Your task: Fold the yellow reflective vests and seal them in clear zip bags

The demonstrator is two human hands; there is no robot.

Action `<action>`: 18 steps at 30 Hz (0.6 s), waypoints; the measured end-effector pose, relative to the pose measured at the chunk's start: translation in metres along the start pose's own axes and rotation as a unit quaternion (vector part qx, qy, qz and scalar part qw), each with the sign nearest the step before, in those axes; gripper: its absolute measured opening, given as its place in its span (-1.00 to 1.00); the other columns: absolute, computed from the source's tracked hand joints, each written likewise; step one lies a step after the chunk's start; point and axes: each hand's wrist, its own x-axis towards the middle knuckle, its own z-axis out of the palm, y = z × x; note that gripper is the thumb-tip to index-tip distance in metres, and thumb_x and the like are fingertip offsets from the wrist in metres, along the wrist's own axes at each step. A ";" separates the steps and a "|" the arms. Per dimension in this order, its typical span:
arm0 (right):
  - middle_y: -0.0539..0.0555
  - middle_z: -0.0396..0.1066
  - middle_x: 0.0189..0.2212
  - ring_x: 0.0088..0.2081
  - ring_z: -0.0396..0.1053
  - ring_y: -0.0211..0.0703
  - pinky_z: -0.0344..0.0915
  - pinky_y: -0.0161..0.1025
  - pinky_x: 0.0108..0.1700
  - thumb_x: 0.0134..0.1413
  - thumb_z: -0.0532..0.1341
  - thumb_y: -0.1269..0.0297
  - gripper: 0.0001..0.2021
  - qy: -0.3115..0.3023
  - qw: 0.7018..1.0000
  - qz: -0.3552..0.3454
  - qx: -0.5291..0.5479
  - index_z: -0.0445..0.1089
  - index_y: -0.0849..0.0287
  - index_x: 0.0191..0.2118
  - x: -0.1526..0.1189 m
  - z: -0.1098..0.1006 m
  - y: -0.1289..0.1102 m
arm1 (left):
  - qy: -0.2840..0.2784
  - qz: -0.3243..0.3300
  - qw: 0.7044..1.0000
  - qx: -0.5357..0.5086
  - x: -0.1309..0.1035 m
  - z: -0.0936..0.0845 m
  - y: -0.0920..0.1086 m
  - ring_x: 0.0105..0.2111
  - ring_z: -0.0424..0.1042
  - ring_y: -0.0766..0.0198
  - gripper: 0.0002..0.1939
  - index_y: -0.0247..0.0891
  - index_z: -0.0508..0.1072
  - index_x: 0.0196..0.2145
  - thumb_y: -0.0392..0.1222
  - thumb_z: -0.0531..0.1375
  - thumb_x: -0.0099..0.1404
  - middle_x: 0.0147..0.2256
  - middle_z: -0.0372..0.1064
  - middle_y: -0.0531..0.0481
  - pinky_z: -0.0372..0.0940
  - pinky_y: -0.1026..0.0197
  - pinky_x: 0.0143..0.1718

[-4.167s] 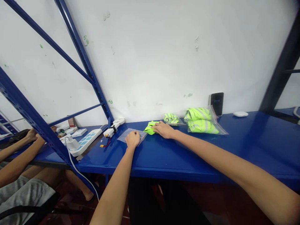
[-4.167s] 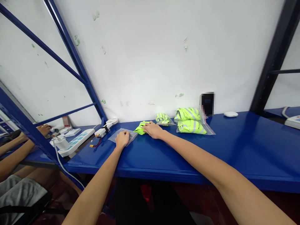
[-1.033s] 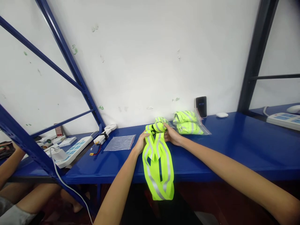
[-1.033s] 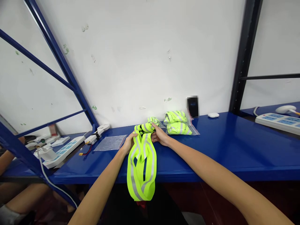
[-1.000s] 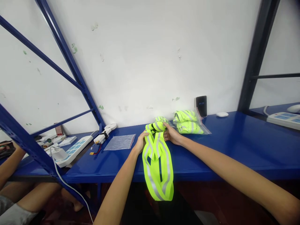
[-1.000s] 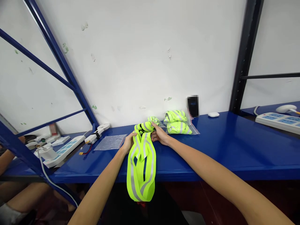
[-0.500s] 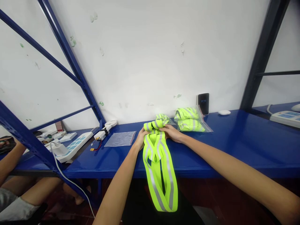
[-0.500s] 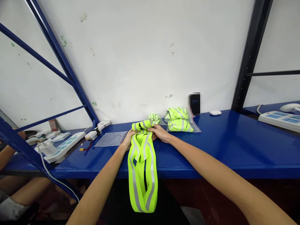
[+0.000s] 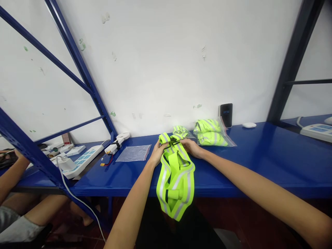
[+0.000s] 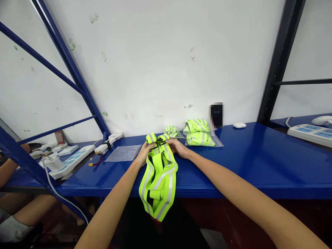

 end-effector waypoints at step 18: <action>0.08 0.44 -0.07 -0.16 0.47 -0.06 0.39 -0.14 -0.13 -0.03 0.32 0.05 -0.51 -0.009 0.990 0.021 0.141 0.32 0.04 0.04 -0.003 -0.006 -0.002 | 0.088 -0.063 0.994 -0.026 0.006 -0.012 -0.005 -0.30 0.55 0.06 -0.40 -0.32 0.55 -0.21 0.31 0.23 0.11 -0.36 0.56 -0.16 0.40 0.11 -0.21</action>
